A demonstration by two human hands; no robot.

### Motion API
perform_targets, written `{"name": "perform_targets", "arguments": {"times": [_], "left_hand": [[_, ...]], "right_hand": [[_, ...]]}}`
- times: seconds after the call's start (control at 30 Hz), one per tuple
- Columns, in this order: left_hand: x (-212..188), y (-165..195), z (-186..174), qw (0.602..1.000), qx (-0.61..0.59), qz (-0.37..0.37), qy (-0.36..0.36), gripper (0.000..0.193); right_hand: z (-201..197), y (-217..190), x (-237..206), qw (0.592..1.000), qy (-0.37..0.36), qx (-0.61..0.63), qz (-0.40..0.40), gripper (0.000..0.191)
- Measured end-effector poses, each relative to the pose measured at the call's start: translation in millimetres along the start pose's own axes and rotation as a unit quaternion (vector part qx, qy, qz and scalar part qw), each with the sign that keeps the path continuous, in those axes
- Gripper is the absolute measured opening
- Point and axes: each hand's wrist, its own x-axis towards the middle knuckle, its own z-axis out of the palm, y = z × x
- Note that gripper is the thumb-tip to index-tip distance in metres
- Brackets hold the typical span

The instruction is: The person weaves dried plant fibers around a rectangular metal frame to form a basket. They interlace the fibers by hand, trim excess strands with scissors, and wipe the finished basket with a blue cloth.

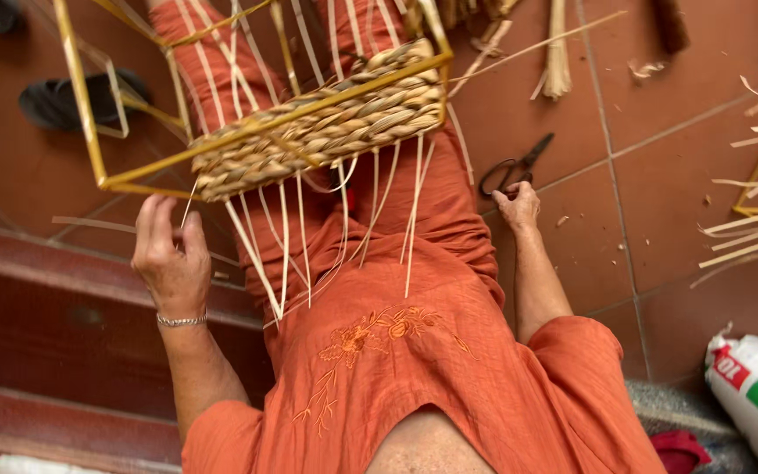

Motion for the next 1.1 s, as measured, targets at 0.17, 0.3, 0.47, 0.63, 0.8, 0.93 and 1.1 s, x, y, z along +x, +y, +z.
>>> {"name": "perform_targets", "arguments": {"times": [0.17,0.3,0.47,0.63,0.8,0.93,1.1], "left_hand": [[11,12,-15,0.993,-0.113,-0.026,-0.010,0.009],[27,29,6,0.967,-0.239,0.037,-0.080,0.009],[57,36,53,0.913,-0.367,-0.015,-0.180,0.012],[95,41,98,0.835,-0.472,-0.100,-0.264,0.016],[142,52,137,0.856,-0.367,0.031,-0.362,0.018],[165,65,164,0.829,-0.367,0.183,-0.380,0.017],[184,92,196,0.815,-0.362,0.251,-0.376,0.012]], "right_hand": [[15,-17,17,0.998,0.025,-0.012,0.051,0.042],[7,-14,28,0.991,0.026,-0.067,0.110,0.050],[-10,-3,28,0.972,-0.045,0.176,0.151,0.062],[-57,-31,29,0.887,-0.003,0.407,0.219,0.065],[-142,-99,-18,0.895,-0.079,0.439,-0.018,0.069],[-196,-164,-47,0.901,-0.185,0.325,-0.220,0.057],[-204,-229,-69,0.937,-0.151,0.068,-0.308,0.065]]}}
